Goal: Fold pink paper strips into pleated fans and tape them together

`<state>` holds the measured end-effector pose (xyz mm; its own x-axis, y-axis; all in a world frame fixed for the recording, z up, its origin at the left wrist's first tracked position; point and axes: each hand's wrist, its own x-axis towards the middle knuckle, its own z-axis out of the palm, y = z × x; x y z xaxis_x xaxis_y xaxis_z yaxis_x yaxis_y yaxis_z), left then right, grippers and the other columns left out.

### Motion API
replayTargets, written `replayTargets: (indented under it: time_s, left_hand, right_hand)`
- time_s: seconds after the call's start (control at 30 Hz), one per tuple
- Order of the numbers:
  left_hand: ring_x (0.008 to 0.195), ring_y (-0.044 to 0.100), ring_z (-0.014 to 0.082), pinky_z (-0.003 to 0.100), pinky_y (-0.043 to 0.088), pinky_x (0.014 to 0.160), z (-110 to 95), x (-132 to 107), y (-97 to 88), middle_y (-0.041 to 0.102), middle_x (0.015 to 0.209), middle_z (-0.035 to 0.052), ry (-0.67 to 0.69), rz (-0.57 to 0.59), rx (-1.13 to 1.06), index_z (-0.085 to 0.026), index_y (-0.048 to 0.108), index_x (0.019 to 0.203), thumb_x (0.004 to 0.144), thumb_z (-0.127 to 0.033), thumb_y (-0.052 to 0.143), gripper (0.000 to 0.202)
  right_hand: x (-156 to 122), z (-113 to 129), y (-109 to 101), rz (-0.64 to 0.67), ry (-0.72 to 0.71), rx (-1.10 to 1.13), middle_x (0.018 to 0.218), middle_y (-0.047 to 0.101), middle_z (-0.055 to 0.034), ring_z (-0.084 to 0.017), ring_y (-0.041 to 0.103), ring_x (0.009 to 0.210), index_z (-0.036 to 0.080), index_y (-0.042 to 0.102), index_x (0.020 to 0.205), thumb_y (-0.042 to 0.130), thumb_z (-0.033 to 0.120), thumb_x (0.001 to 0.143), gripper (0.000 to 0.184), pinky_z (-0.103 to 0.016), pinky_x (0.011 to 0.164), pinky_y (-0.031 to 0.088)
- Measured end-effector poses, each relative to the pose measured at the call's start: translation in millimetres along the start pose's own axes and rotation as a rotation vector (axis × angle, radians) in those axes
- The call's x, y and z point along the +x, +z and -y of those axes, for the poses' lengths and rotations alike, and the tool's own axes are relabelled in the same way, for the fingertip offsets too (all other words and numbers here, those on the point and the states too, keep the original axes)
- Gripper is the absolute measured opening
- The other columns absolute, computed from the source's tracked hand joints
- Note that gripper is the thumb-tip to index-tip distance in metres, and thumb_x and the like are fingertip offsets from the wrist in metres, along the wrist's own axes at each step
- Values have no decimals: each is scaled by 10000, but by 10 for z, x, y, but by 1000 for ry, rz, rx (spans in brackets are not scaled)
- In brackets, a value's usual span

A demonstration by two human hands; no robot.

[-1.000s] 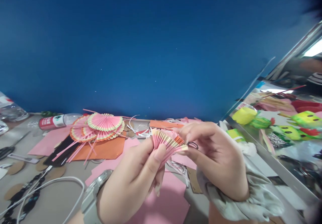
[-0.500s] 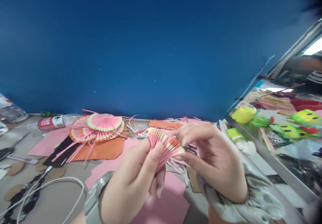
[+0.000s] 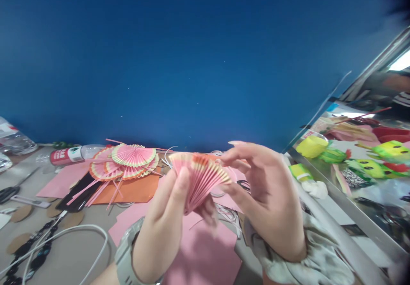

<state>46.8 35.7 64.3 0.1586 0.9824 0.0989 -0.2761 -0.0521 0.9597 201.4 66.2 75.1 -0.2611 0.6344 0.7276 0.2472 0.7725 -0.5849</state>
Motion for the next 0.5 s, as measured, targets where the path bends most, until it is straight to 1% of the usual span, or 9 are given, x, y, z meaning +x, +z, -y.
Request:
replayTargets:
  time_s: [0.07, 0.13, 0.2, 0.23, 0.3, 0.37, 0.4, 0.43, 0.5]
  left_hand:
    - [552, 562, 119, 221, 479, 515, 20, 41, -11, 590, 605, 13, -1, -97, -166, -174, 585, 738, 892, -400, 432, 314]
    - [663, 595, 133, 220, 511, 577, 27, 94, -30, 617, 686, 21, -19, -150, -300, -173, 625, 804, 888, -371, 453, 275]
    - [723, 600, 115, 208, 525, 638, 21, 146, -52, 616, 733, 11, -36, -172, -442, -173, 630, 879, 917, -327, 409, 272]
    - [726, 598, 99, 191, 524, 639, 14, 169, -61, 610, 748, 7, -56, -187, -518, -166, 626, 897, 932, -302, 378, 285]
    - [681, 594, 69, 143, 501, 559, 1, 204, -74, 600, 761, 2, -122, -208, -668, -148, 622, 882, 946, -268, 344, 310]
    - [657, 601, 59, 118, 469, 489, -3, 225, -79, 608, 771, 9, -164, -194, -768, -131, 629, 839, 952, -249, 320, 350]
    - [673, 611, 62, 120, 475, 503, 0, 233, -79, 620, 786, 16, -163, -179, -798, -128, 637, 832, 956, -237, 305, 371]
    - [709, 623, 69, 129, 494, 554, 5, 240, -79, 636, 807, 25, -150, -167, -821, -125, 646, 834, 958, -223, 288, 391]
    - [793, 635, 87, 162, 513, 702, 17, 253, -79, 661, 844, 46, -130, -177, -845, -117, 663, 836, 961, -200, 257, 433]
  right_hand:
    - [1, 14, 70, -84, 30, -35, 996, 527, -28, -163, 541, 932, 243, 456, 1122, 613, 88, 762, 423, -343, 819, 488]
    - [5, 30, 146, -116, -13, -125, 920, 515, -20, -155, 528, 881, 220, 464, 1022, 611, 66, 749, 346, -326, 773, 480]
    - [13, 45, 214, -61, -102, -239, 859, 519, -21, -158, 512, 862, 201, 479, 941, 600, 72, 752, 259, -326, 760, 461]
    - [17, 49, 243, -19, -146, -293, 854, 526, -27, -162, 508, 863, 193, 493, 925, 602, 94, 756, 224, -332, 765, 454]
    - [28, 45, 287, 65, -202, -382, 896, 550, -49, -178, 507, 888, 183, 530, 920, 616, 155, 763, 181, -350, 790, 448]
    - [42, 24, 317, 136, -213, -434, 961, 582, -63, -194, 510, 946, 178, 558, 942, 614, 182, 778, 173, -360, 833, 447]
    - [51, 9, 327, 172, -215, -441, 988, 599, -64, -196, 513, 973, 176, 563, 965, 596, 172, 794, 175, -362, 859, 446]
    - [61, -7, 335, 205, -220, -439, 1010, 612, -63, -194, 516, 993, 170, 563, 988, 574, 156, 809, 180, -362, 884, 445]
    - [80, -37, 341, 243, -252, -419, 1032, 629, -61, -181, 530, 1008, 158, 559, 1028, 535, 125, 828, 203, -357, 917, 448]
